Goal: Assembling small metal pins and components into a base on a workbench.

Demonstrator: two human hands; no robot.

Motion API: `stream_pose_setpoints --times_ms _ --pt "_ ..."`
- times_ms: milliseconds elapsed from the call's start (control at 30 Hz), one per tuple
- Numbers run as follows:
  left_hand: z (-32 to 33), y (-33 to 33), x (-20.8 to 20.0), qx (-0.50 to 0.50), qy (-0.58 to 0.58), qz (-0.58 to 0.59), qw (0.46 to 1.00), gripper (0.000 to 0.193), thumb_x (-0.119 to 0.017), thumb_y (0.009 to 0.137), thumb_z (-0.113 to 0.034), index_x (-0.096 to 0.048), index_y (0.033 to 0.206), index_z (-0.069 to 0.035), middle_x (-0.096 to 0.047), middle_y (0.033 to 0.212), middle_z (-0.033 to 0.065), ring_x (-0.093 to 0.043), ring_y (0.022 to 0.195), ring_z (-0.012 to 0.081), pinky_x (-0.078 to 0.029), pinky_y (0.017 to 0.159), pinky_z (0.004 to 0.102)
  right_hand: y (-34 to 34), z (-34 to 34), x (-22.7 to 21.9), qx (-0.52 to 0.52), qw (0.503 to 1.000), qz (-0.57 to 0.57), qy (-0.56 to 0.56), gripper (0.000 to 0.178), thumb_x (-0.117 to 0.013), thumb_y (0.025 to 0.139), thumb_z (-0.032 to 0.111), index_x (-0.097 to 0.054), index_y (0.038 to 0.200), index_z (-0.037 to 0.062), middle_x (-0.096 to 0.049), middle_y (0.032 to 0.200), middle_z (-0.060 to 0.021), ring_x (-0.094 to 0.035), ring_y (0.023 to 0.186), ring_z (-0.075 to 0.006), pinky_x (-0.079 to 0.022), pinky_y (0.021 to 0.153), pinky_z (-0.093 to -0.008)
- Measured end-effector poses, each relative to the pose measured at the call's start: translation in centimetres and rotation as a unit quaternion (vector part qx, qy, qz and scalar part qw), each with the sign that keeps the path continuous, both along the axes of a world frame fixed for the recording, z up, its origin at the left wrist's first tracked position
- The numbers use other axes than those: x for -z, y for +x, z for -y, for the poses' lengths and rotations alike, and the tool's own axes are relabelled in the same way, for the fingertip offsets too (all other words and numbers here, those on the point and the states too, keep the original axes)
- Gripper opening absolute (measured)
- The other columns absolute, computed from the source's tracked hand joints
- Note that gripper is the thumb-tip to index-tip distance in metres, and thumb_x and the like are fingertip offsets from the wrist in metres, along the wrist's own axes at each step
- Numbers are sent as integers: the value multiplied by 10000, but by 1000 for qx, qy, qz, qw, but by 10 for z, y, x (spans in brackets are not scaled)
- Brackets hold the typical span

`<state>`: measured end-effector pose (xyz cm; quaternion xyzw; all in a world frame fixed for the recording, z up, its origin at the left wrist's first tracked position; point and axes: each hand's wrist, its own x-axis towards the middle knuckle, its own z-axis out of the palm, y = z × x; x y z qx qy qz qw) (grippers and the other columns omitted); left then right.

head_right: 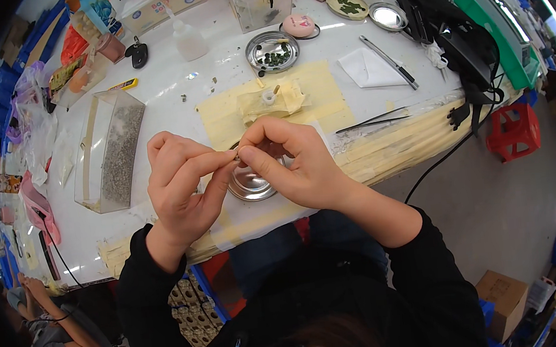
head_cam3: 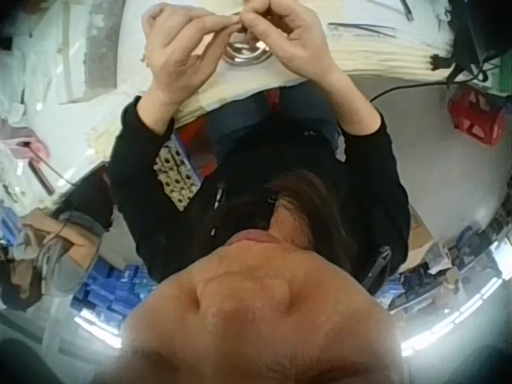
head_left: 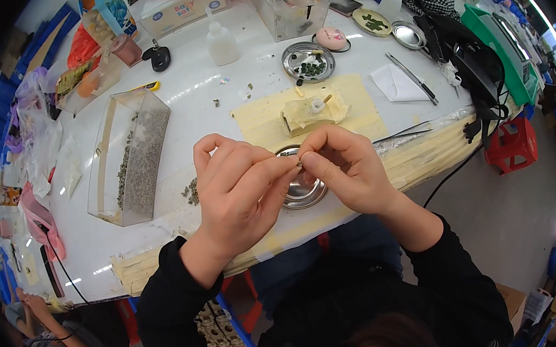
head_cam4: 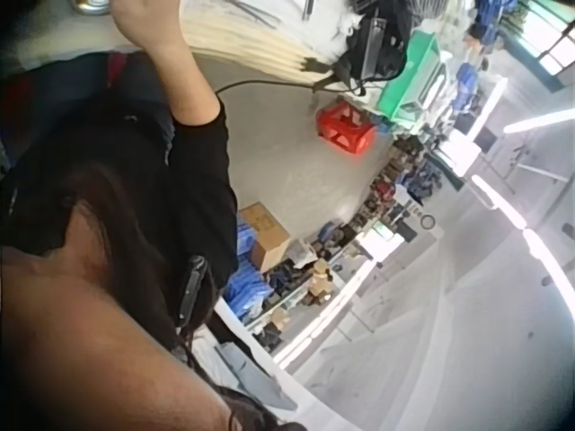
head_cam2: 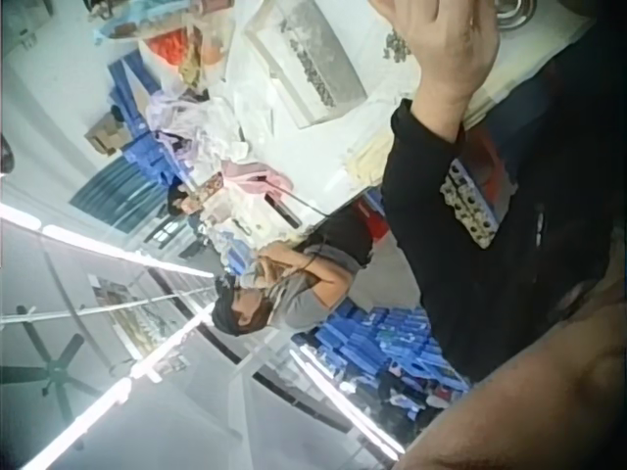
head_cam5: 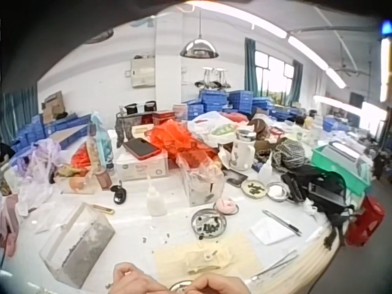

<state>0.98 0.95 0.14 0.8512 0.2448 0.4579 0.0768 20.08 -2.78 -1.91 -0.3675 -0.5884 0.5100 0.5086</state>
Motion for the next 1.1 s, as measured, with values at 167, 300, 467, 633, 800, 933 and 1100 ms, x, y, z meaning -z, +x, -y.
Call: stream_pose_setpoints --times_ms 167,300,467,633,800,933,1100 --pt "0 -1 2 8 -4 7 1000 217 -778 658 -48 -692 849 -101 -567 729 -26 -539 661 157 -346 739 344 -2 0 -4 -22 998 -30 -43 113 -569 973 110 -577 967 -4 -589 839 4 -550 738 -31 -451 648 -187" --pt "0 0 -1 13 2 2 1000 224 -788 657 -23 -697 851 -89 -578 728 -20 -534 642 149 -347 724 335 1 -1 -1 -37 997 -54 -49 110 -572 975 115 -557 969 6 -570 833 9 -543 753 -30 -447 654 -185" --pt "2 -1 -5 20 1 -1 1000 233 -796 649 -13 -701 850 -86 -586 734 -23 -531 636 145 -346 711 333 1 -1 -4 -77 990 -82 -87 126 -560 986 143 -539 977 19 -562 836 9 -543 746 -38 -455 663 -195" --pt "1 -3 1 29 -4 12 999 240 -774 668 -52 -687 886 -101 -585 765 -27 -524 664 169 -341 755 354 2 -1 -5 -96 986 -87 -104 136 -544 995 153 -538 988 17 -565 833 5 -546 737 -43 -463 669 -204" --pt "0 -4 1 27 3 -2 1000 235 -773 682 -63 -685 895 -105 -586 763 -33 -525 667 165 -343 757 356 4 -1 -5 -104 988 -60 -96 180 -505 1013 186 -515 1018 7 -599 875 -32 -582 753 -71 -490 678 -221" --pt "1 -4 0 31 -4 6 1000 219 -774 693 -76 -686 890 -111 -586 758 -41 -528 673 159 -351 765 360 2 -1 -3 -129 981 -92 -111 146 -490 1021 177 -493 1024 31 -566 820 -19 -547 674 -53 -458 613 -200" --pt "2 -2 -2 32 -1 15 999 246 -793 654 -39 -699 871 -104 -583 747 -36 -519 650 153 -347 726 345 1 2 -3 -135 979 -101 -116 147 -467 1028 179 -466 1053 34 -569 796 -25 -551 593 -61 -445 541 -196"
